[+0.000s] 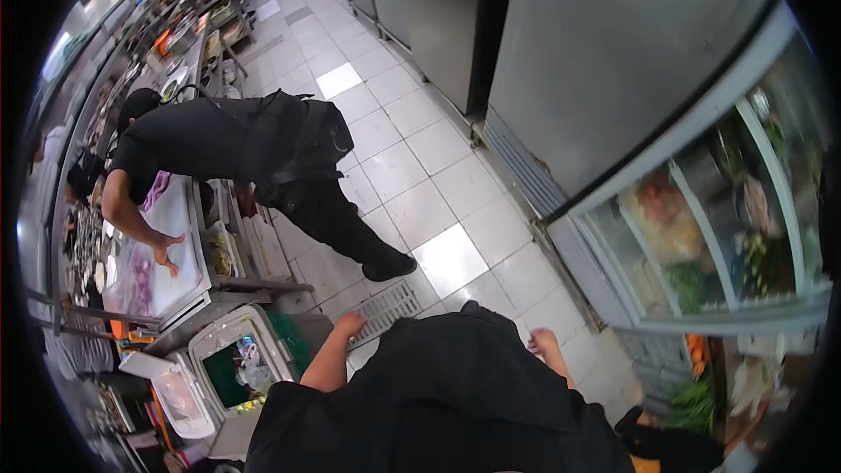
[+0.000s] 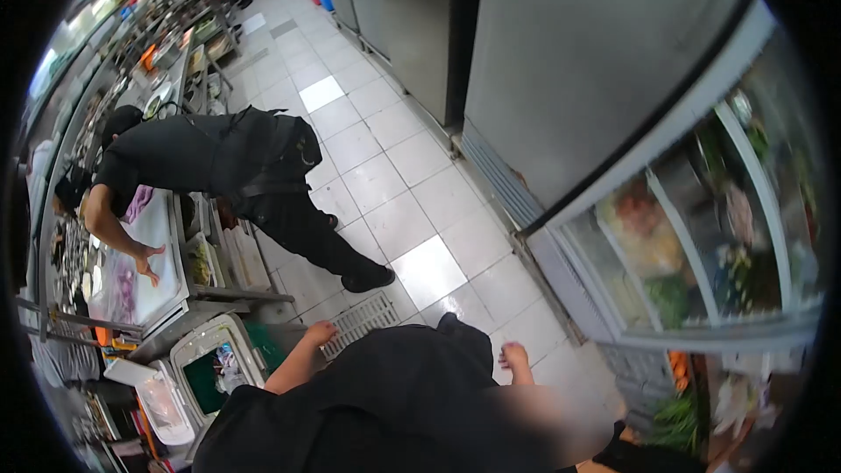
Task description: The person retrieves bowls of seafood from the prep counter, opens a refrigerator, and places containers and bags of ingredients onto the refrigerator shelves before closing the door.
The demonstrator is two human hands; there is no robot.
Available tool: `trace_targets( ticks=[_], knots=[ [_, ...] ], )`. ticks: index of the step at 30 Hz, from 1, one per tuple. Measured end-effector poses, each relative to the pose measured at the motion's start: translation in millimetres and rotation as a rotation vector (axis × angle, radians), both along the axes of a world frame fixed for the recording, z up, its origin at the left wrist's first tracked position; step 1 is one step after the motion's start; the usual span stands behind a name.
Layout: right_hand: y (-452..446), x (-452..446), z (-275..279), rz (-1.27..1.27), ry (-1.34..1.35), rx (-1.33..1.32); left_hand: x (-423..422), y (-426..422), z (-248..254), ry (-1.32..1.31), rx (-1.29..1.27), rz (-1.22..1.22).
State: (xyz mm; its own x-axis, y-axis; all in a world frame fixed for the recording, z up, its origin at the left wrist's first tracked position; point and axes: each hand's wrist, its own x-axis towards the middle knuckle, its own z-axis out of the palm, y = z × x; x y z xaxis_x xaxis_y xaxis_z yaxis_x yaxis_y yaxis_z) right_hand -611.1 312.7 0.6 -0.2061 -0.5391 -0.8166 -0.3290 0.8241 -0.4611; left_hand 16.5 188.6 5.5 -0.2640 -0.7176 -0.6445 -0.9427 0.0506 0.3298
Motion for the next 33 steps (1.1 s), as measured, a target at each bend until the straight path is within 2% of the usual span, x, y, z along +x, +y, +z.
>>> trace_targets(
  ticks=[1, 2, 3, 5, 8, 10, 12, 13, 16, 18, 20, 21, 22, 23, 24, 25, 27, 30, 33],
  knots=[
    [-60, -10, 6, -0.136, -0.05, 0.067, -19, -20, 16, 0.027, 0.036, 0.239],
    [-120, -18, 23, -0.04, 0.009, 0.011, -36, -39, 32, 0.055, 0.073, 0.481],
    [-178, -25, 45, 0.059, 0.069, -0.048, -52, -58, 45, 0.061, 0.076, 0.515],
    [-287, -28, 83, 0.118, 0.096, -0.16, -79, -105, 70, 0.262, 0.013, 0.619],
    [-422, -24, 98, 0.107, 0.061, -0.301, -112, -188, 92, 0.411, -0.114, 0.681],
    [-493, -5, 106, 0.045, -0.029, -0.388, -130, -261, 105, 0.55, -0.08, 0.72],
    [-539, 22, 113, 0.067, -0.07, -0.357, -153, -342, 156, 0.705, -0.087, 0.686],
    [-553, 31, 115, 0.102, -0.098, -0.323, -160, -384, 141, 0.744, -0.205, 0.584],
    [-582, 48, 118, 0.156, -0.093, -0.216, -192, -511, 244, 0.784, -0.281, 0.416],
    [-587, 35, 98, -0.002, -0.19, -0.121, -204, -591, 296, 0.799, -0.323, 0.316],
    [-580, 14, 79, -0.036, -0.14, -0.067, -210, -661, 336, 0.795, -0.36, 0.245],
    [-578, 3, 72, 0.263, 0.087, -0.048, -212, -697, 351, 0.813, -0.412, 0.23],
    [-561, -9, 68, 0.532, 0.108, -0.382, -211, -730, 363, 0.832, -0.465, 0.215],
    [-539, -60, -46, 0.905, 0.301, -0.445, -208, -761, 373, 0.83, -0.476, 0.198],
    [-530, -84, -104, 1.244, 0.522, -0.556, -206, -794, 380, 0.851, -0.498, 0.214],
    [-529, -81, -93, 0.995, 0.35, -0.318, -205, -827, 387, 0.872, -0.523, 0.23],
    [-585, -53, -70, 0.747, 0.286, -0.1, -200, -895, 398, 0.89, -0.566, 0.236],
    [-706, -27, -78, 0.658, 0.301, -0.072, -197, -1002, 427, 0.917, -0.645, 0.264],
    [-855, 7, -103, 0.66, 0.37, -0.168, -197, -1106, 462, 0.886, -0.834, 0.271]
  ],
)
